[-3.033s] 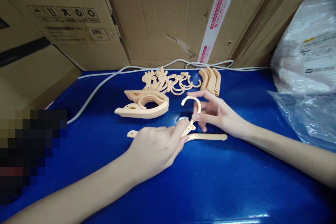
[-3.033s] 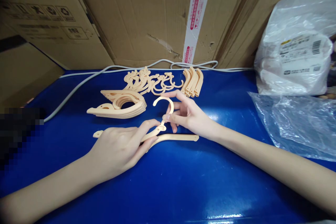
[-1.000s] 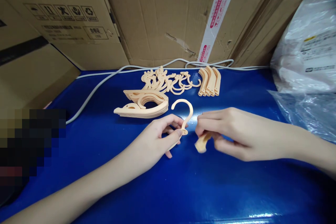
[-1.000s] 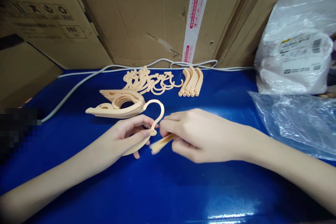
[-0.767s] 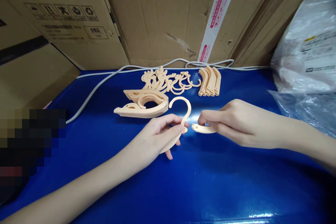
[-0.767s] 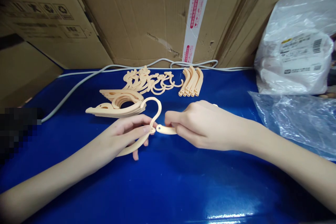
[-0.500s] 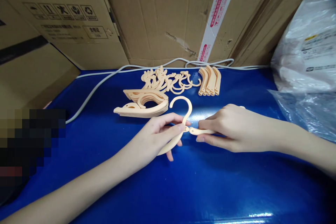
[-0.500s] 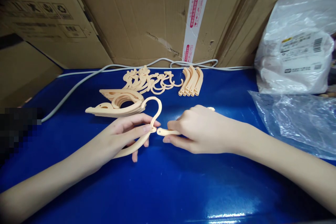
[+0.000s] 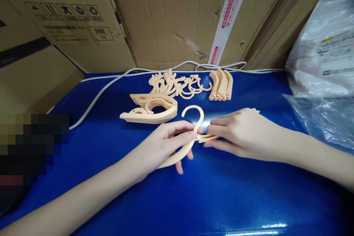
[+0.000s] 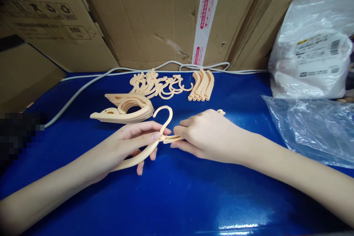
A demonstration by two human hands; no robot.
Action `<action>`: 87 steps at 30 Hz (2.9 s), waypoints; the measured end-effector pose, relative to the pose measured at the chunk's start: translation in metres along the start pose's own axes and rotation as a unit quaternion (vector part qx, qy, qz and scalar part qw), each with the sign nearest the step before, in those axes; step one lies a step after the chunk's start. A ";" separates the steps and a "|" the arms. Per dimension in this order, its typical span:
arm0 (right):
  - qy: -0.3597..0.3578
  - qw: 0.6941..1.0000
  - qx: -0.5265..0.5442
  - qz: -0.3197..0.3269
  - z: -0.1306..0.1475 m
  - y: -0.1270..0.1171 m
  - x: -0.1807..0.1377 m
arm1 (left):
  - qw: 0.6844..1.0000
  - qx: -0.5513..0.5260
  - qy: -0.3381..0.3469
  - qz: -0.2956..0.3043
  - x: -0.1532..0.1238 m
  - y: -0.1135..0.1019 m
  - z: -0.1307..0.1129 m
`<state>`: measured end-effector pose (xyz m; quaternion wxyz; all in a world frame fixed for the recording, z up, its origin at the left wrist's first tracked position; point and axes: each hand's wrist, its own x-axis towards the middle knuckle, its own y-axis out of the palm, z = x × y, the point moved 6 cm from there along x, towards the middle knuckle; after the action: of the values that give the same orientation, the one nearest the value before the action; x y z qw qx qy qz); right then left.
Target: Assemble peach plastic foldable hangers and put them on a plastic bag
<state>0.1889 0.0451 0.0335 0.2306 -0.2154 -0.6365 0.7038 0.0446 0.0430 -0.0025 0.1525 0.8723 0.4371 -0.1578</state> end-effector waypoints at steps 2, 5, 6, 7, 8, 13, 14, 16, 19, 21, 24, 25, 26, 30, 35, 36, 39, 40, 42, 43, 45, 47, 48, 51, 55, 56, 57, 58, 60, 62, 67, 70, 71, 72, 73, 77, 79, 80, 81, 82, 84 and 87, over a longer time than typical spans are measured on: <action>-0.003 1.000 -0.010 -0.010 0.000 0.000 0.000 | 1.000 0.003 -0.003 0.004 0.000 0.001 0.000; -0.005 1.000 -0.021 -0.018 0.000 0.000 -0.001 | 1.000 0.008 -0.004 0.008 0.001 0.001 0.001; -0.006 1.000 -0.021 -0.019 0.000 0.000 -0.001 | 1.000 0.007 -0.003 0.008 0.001 0.001 0.001; -0.007 1.000 -0.021 -0.019 0.001 0.000 -0.001 | 1.000 0.005 -0.002 0.009 0.001 0.001 0.001; -0.007 1.000 -0.020 -0.018 0.001 0.000 -0.001 | 1.000 0.002 -0.001 0.008 0.001 0.001 0.001; -0.003 0.999 -0.032 -0.007 0.004 0.002 -0.001 | 1.000 -0.006 -0.006 0.008 0.002 0.000 0.004; 0.000 0.999 -0.033 -0.001 0.004 0.002 -0.001 | 1.000 -0.007 -0.009 0.007 0.003 0.000 0.005; 0.007 0.999 -0.032 0.012 0.004 0.003 -0.001 | 1.000 -0.006 -0.013 0.006 0.003 -0.001 0.006; 0.016 0.999 -0.020 0.029 0.004 0.004 -0.002 | 1.000 0.000 -0.014 0.006 0.004 -0.002 0.007; 0.020 0.999 -0.013 0.036 0.004 0.005 -0.002 | 1.000 0.001 -0.013 0.008 0.003 -0.002 0.007; 0.019 0.999 -0.004 0.040 0.005 0.005 -0.002 | 1.000 -0.004 -0.010 0.010 0.003 -0.001 0.006; 0.019 0.999 0.003 0.042 0.006 0.005 -0.002 | 1.000 -0.003 -0.006 0.008 0.003 0.000 0.005; 0.020 0.999 0.012 0.044 0.006 0.005 -0.002 | 1.000 -0.002 -0.001 0.006 0.003 0.000 0.004; 0.023 0.998 0.024 0.044 0.009 0.004 -0.002 | 1.000 0.008 0.015 0.003 0.003 0.003 -0.001; 0.026 0.999 0.022 0.042 0.011 0.004 -0.003 | 1.000 0.008 0.005 -0.002 0.002 0.003 0.000; 0.026 0.999 0.020 0.039 0.011 0.004 -0.003 | 1.000 0.004 0.004 -0.002 0.002 0.002 0.000; 0.027 0.999 0.010 0.030 0.008 0.003 -0.003 | 1.000 -0.009 -0.002 -0.002 0.003 0.001 0.003; 0.027 0.999 0.006 0.029 0.006 0.002 -0.003 | 1.000 -0.010 -0.005 -0.001 0.003 0.000 0.004; 0.030 0.999 0.000 0.028 0.004 0.002 -0.003 | 1.000 -0.004 -0.011 0.001 0.004 -0.001 0.006; 0.031 0.999 -0.001 0.028 0.003 0.002 -0.003 | 1.000 0.001 -0.014 0.002 0.003 -0.001 0.006; 0.032 0.999 0.000 0.027 0.001 0.002 -0.003 | 1.000 0.007 -0.020 0.004 0.003 -0.001 0.007; 0.033 0.999 0.004 0.025 0.001 0.002 -0.003 | 1.000 0.007 -0.026 0.007 0.002 0.000 0.007; 0.034 0.999 0.005 0.024 0.000 0.002 -0.003 | 1.000 0.005 -0.028 0.008 0.001 0.000 0.006; 0.031 0.999 0.005 0.016 0.000 0.002 -0.003 | 0.999 0.005 -0.033 0.014 0.001 0.002 0.005; 0.026 1.000 -0.005 0.000 0.000 0.002 -0.002 | 0.999 0.011 -0.036 0.025 0.001 0.002 0.005; 0.024 1.000 -0.006 -0.003 0.000 0.001 -0.002 | 0.999 0.011 -0.037 0.029 0.001 0.002 0.005; 0.022 1.000 -0.005 -0.005 0.001 0.001 -0.002 | 0.999 0.011 -0.038 0.033 0.001 0.002 0.006; 0.018 1.000 -0.003 -0.007 0.001 0.001 -0.002 | 0.998 0.010 -0.041 0.036 0.001 0.002 0.006; 0.014 1.000 0.002 -0.007 0.001 0.001 -0.002 | 0.998 0.005 -0.044 0.040 0.001 0.002 0.007; 0.012 1.000 0.006 -0.004 0.001 0.001 -0.002 | 0.998 -0.003 -0.043 0.043 0.002 0.002 0.008; 0.015 1.000 0.011 0.010 0.002 0.003 -0.002 | 0.999 -0.006 -0.034 0.040 0.002 0.001 0.009; 0.016 1.000 0.011 0.017 0.003 0.004 -0.003 | 0.999 -0.005 -0.035 0.034 0.001 0.001 0.009; 0.017 1.000 0.012 0.021 0.003 0.005 -0.003 | 0.999 -0.003 -0.035 0.032 0.001 0.001 0.009; 0.019 0.999 0.014 0.025 0.003 0.005 -0.003 | 0.999 -0.001 -0.034 0.032 0.001 0.001 0.009; 0.021 0.999 0.016 0.029 0.003 0.005 -0.003 | 0.999 0.001 -0.035 0.032 0.001 0.001 0.009; 0.029 0.998 0.019 0.044 0.004 0.006 -0.003 | 0.999 0.008 -0.037 0.034 0.000 0.002 0.009; 0.031 0.998 0.022 0.048 0.004 0.006 -0.003 | 0.999 0.012 -0.035 0.034 0.000 0.001 0.009; 0.032 0.998 0.025 0.048 0.004 0.006 -0.003 | 0.999 0.013 -0.034 0.034 0.001 0.001 0.009; 0.032 0.998 0.028 0.049 0.004 0.006 -0.003 | 0.999 0.012 -0.033 0.035 0.001 0.001 0.009; 0.033 0.998 0.032 0.050 0.004 0.007 -0.003 | 0.999 0.011 -0.033 0.035 0.001 0.001 0.010; 0.035 0.997 0.038 0.054 0.004 0.007 -0.003 | 0.999 0.010 -0.031 0.036 0.002 0.002 0.010; 0.040 0.997 0.040 0.061 0.004 0.008 -0.003 | 0.999 0.012 -0.029 0.034 0.002 0.001 0.009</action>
<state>0.1890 0.0395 0.0263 0.2212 -0.2719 -0.5838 0.7324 0.0457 0.0402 -0.0111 0.1600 0.8835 0.4003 -0.1830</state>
